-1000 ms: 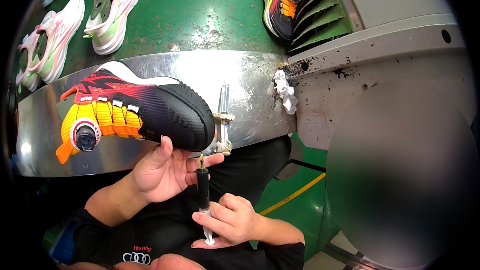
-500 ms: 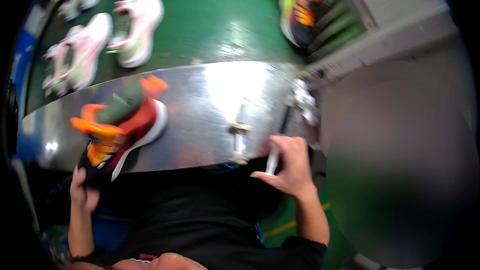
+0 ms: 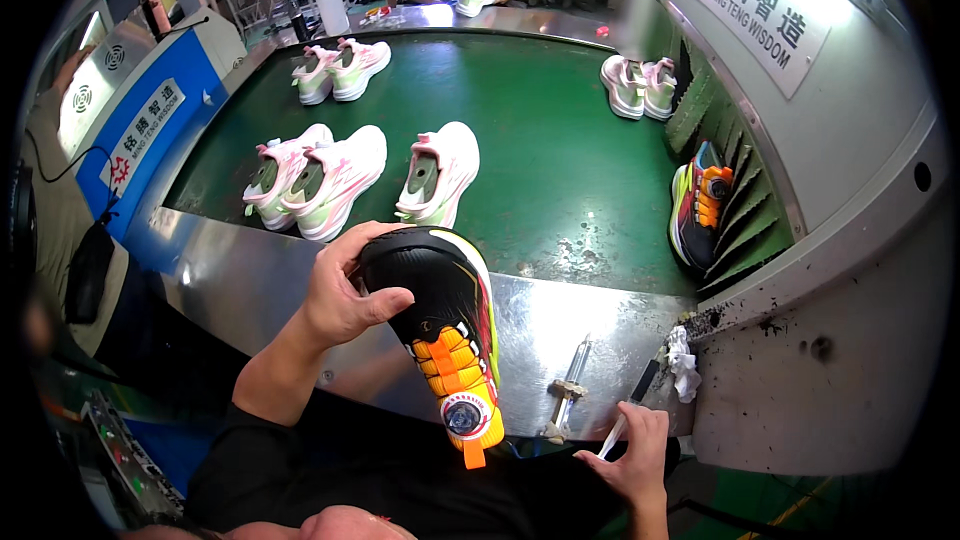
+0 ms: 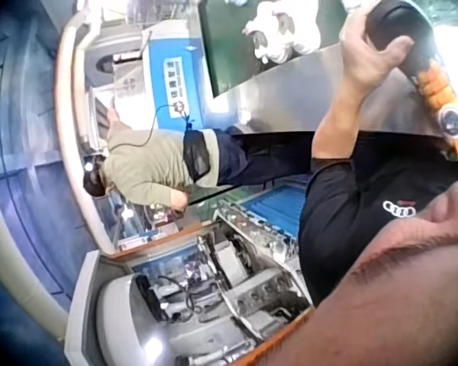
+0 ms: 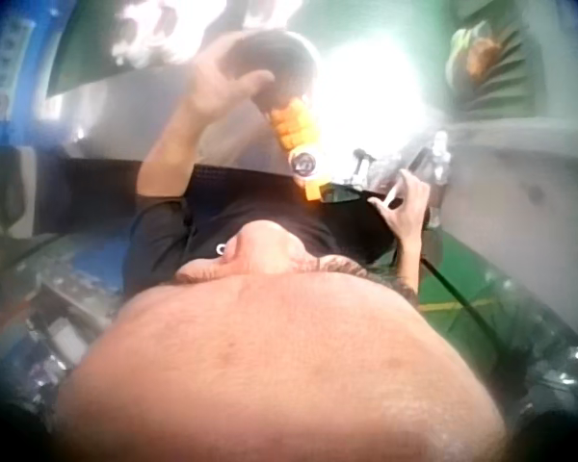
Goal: The person applies liquid along the seams of shoes using syringes, rotating each shoe by hand, and places the shoes onto a conveyor belt.
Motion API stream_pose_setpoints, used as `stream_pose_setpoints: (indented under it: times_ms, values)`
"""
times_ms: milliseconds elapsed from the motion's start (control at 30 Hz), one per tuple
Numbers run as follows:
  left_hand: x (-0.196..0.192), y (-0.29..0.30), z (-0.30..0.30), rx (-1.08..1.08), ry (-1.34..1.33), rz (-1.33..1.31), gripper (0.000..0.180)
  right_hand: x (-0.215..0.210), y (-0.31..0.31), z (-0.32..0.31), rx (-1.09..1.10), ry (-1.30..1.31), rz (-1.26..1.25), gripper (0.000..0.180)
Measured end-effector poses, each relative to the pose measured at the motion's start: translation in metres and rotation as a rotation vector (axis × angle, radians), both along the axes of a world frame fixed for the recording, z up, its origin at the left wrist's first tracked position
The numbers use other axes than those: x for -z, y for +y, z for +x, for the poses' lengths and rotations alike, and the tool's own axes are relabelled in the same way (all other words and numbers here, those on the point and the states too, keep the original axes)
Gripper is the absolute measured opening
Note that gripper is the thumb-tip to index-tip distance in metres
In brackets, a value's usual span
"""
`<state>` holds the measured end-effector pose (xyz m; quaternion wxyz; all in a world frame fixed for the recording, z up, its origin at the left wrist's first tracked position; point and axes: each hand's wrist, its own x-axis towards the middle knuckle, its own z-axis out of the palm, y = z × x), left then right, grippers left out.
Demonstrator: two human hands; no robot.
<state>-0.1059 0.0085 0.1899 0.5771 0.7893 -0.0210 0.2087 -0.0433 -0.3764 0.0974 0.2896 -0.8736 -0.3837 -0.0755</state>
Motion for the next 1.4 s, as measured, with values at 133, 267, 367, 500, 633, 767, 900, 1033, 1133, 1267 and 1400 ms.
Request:
stream_pose_setpoints:
  times_ms: [133,267,367,500,633,767,900,1033,1133,1267,1400]
  values:
    - [0.000,-0.009,0.006,-0.013,0.015,-0.124,0.052,0.001,-0.006,0.002,0.003,-0.015,-0.044,0.080]
    - [0.000,-0.006,0.001,-0.009,0.025,-0.163,0.053,0.001,-0.007,0.000,0.011,0.017,-0.064,0.080]
    - [0.002,0.000,-0.005,-0.005,0.014,-0.161,0.058,0.003,-0.005,-0.003,0.014,0.036,-0.070,0.080]
    - [0.004,0.000,0.002,0.010,0.014,-0.254,0.055,0.002,-0.012,0.004,0.040,0.021,-0.122,0.081]
    - [-0.006,-0.008,-0.002,-0.058,-0.048,-0.340,0.054,-0.011,-0.018,0.017,0.021,0.004,-0.183,0.081]
    - [0.027,0.005,-0.009,-0.129,-0.041,-0.415,0.079,-0.007,-0.020,0.033,0.031,0.094,-0.294,0.076]
    - [0.028,0.013,-0.018,-0.085,-0.026,-0.396,0.079,-0.013,-0.032,0.033,0.053,0.166,-0.348,0.078]
    - [0.033,0.016,-0.021,-0.060,-0.033,-0.404,0.076,-0.022,-0.025,0.019,0.080,0.145,-0.385,0.081]
    - [0.033,0.017,-0.023,-0.093,-0.011,-0.318,0.079,-0.028,0.005,0.006,-0.018,0.085,-0.246,0.088]
    - [0.022,0.012,-0.016,-0.021,0.000,-0.356,0.078,-0.023,0.040,0.001,-0.085,0.105,-0.313,0.092]
    - [0.014,0.000,-0.010,-0.061,0.002,-0.277,0.084,-0.015,0.047,0.009,-0.104,0.102,-0.371,0.094]
